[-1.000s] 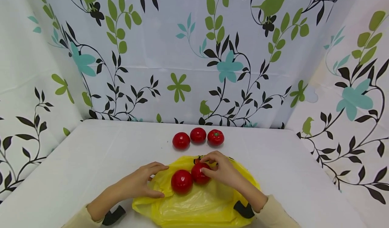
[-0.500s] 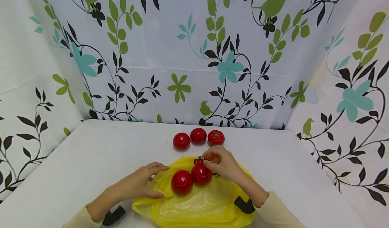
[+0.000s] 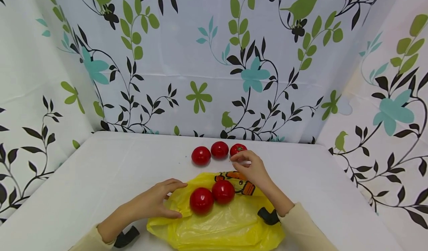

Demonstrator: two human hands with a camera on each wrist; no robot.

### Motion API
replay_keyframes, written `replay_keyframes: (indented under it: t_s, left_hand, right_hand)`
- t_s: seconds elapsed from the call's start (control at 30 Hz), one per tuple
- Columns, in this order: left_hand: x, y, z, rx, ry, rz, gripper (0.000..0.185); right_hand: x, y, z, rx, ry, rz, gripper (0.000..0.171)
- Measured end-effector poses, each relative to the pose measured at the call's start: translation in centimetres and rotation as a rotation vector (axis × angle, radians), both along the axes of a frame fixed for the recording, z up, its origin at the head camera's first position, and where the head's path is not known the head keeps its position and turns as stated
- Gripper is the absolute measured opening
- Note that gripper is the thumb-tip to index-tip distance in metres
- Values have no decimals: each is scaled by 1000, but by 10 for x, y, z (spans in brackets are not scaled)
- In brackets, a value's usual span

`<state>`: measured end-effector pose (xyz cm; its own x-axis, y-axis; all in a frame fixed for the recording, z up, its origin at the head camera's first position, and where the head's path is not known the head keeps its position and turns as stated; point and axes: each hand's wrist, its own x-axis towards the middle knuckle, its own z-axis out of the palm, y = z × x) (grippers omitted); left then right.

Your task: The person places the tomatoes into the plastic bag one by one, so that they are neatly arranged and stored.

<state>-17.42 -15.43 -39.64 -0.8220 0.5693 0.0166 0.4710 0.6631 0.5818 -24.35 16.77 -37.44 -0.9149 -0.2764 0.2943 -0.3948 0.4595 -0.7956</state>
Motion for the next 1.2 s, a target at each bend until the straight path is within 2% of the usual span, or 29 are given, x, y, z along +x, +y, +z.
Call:
replay_keyframes:
  t_s: [0.17, 0.53, 0.83, 0.97, 1.2]
  left_hand:
    - [1, 0, 0, -1, -4, 2, 78]
    - [1, -2, 0, -2, 14, 1, 79]
    - [-1, 0, 1, -8, 16, -6, 78]
    - [-3, 0, 1, -9, 22, -4, 79]
    - [-1, -1, -1, -1, -12, 3, 79]
  right_hand:
    - [-7, 1, -1, 3, -10, -54, 20]
    - [-28, 5, -4, 14, -27, -141, 39]
    - [-39, 9, -7, 27, -90, -200, 45]
    - [-44, 10, -7, 23, -116, -215, 48]
    - [-49, 10, -14, 40, -154, -217, 54]
